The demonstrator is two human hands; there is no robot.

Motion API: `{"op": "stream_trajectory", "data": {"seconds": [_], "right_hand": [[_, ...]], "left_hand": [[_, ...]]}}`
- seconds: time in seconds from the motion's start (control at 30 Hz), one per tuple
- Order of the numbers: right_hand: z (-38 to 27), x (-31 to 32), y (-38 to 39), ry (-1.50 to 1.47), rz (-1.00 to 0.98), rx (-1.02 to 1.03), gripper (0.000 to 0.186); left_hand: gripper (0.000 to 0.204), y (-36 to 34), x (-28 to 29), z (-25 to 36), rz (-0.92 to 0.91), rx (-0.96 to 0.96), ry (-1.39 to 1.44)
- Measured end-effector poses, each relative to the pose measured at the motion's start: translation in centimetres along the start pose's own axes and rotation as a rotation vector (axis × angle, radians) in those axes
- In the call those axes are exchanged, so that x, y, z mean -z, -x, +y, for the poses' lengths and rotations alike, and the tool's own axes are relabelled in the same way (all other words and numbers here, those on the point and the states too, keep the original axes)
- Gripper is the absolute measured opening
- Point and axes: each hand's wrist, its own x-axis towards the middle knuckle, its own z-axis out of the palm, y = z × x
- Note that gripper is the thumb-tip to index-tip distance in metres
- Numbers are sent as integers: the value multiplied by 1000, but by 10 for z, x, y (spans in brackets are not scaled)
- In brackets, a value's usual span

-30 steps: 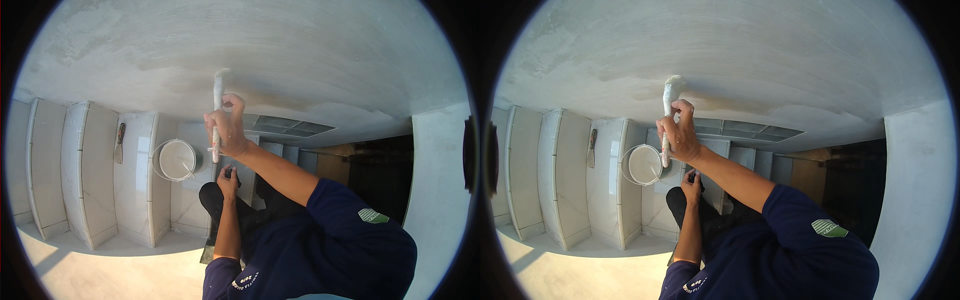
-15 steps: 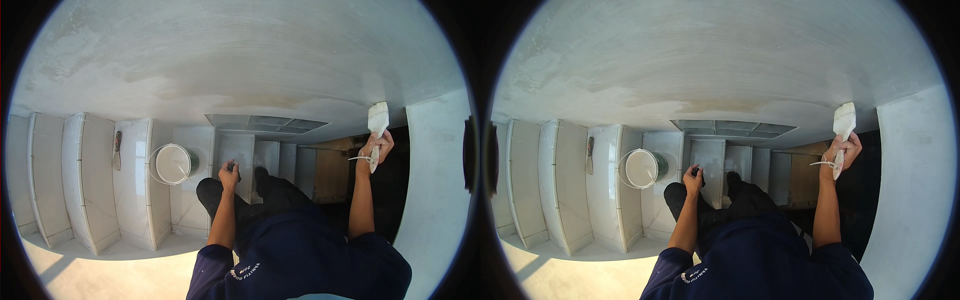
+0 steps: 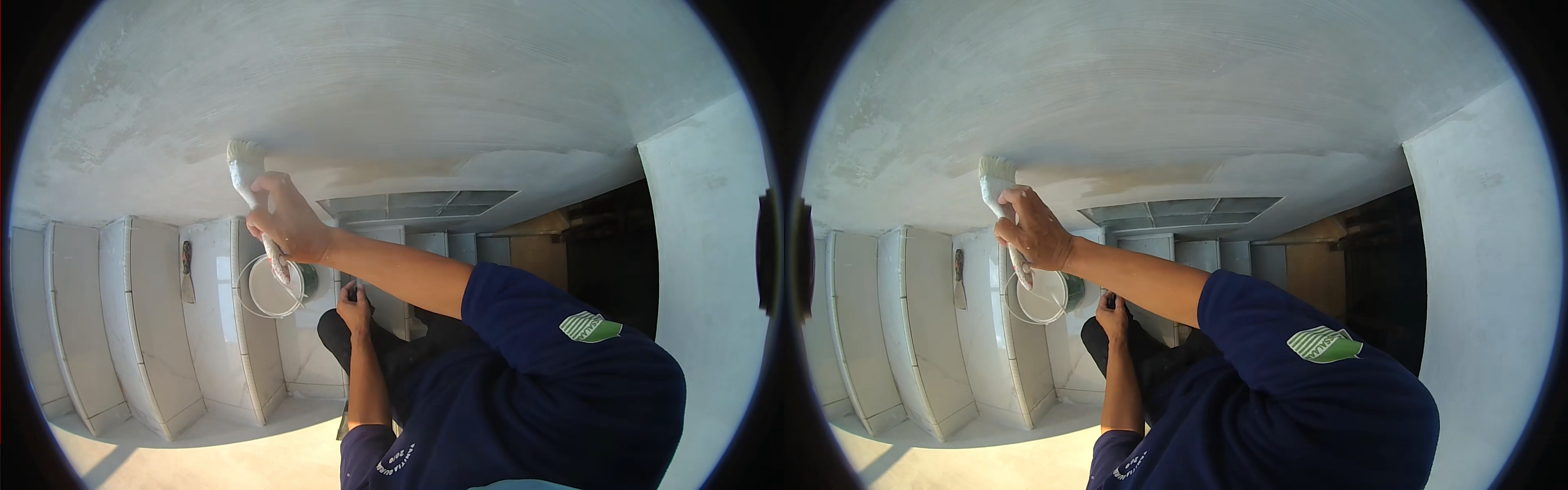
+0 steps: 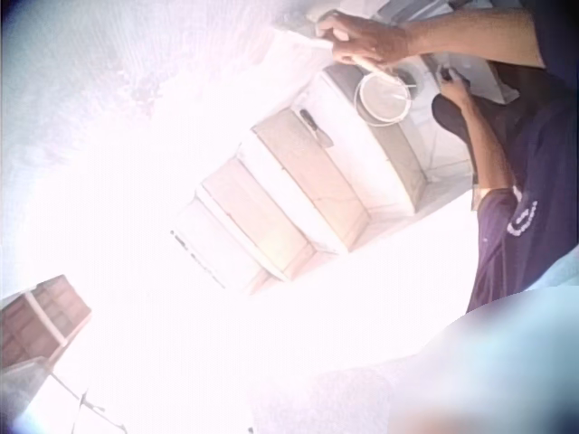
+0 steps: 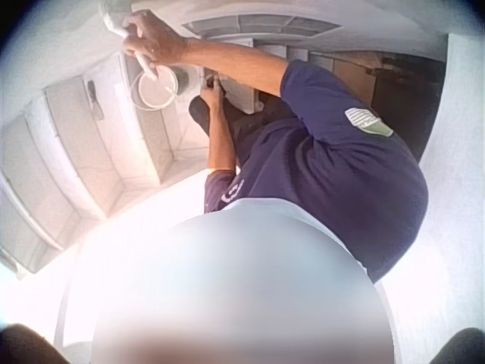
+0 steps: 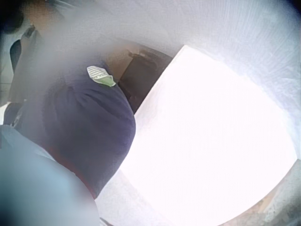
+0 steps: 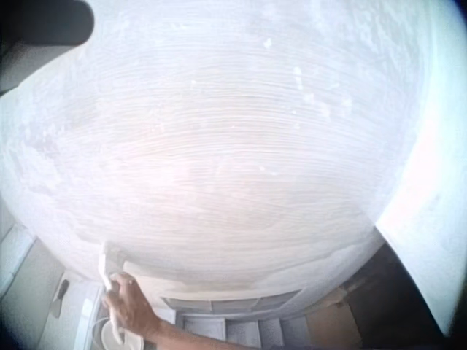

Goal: Painting a ceiling with white paint and a brush while standing on a stairwell.

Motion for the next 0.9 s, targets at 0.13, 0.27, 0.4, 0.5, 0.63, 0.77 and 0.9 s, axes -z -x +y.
{"op": "stream_trajectory", "data": {"seconds": [0.13, 0.27, 0.4, 0.5, 0.63, 0.77, 0.9], "right_hand": [[23, 59, 2, -350, -208, -250, 22], [28, 226, 51, 149, 12, -82, 24], [16, 364, 133, 599, 381, -246, 26], [12, 408, 146, 981, 569, -412, 23], [10, 342, 112, 978, 568, -480, 22], [-40, 171, 68, 691, 277, -357, 26], [-70, 32, 42, -48, -168, -118, 27]], "left_hand": [[30, 0, -16, -2, 41, -22, -49], [29, -4, -38, 0, -1, -65, -81], [29, -12, -38, -2, -49, -109, -112], [29, -6, -31, 4, -120, 34, -109], [29, 3, -11, 7, -75, -87, -153], [29, 11, 17, 2, -70, -54, -127], [29, 21, 44, -5, -95, 33, -127]]}}
